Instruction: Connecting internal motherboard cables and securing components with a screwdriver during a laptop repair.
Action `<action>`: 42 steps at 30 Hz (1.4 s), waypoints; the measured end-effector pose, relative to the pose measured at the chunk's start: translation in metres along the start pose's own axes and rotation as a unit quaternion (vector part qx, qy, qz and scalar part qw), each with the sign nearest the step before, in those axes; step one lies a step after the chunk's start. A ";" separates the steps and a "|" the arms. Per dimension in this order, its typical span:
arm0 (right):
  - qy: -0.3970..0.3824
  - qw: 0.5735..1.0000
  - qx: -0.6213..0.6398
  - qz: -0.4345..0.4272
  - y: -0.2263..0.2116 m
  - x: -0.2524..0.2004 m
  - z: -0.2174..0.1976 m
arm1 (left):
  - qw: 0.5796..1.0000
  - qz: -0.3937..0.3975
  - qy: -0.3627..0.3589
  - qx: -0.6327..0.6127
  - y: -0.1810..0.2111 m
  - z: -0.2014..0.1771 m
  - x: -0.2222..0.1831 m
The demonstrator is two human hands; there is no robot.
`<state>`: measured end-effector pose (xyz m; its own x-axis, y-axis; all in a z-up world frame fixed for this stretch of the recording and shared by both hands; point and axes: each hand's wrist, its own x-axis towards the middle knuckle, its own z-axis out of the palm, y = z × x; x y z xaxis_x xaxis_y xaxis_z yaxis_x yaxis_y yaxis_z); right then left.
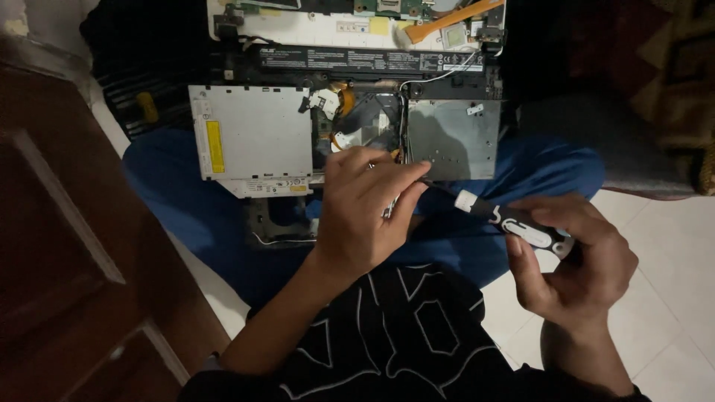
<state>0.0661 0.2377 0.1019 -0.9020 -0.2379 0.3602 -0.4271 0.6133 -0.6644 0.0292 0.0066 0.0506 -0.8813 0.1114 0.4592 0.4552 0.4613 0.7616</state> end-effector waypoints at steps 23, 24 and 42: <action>0.062 0.993 0.063 0.073 0.036 -0.010 0.005 | 0.997 -0.053 -0.011 -0.055 -0.004 0.019 0.013; 0.063 0.993 0.061 0.073 0.037 -0.010 0.004 | 0.997 -0.055 -0.007 -0.060 -0.005 0.021 0.013; 0.184 0.952 0.207 0.132 0.064 -0.040 0.008 | 0.979 -0.103 -0.031 -0.173 0.007 0.019 0.017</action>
<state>0.0742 0.2804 0.0399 -0.9305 0.2102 0.2998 -0.2459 0.2479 -0.9370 0.0151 0.0286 0.0550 -0.9599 0.1061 0.2595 0.2737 0.1546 0.9493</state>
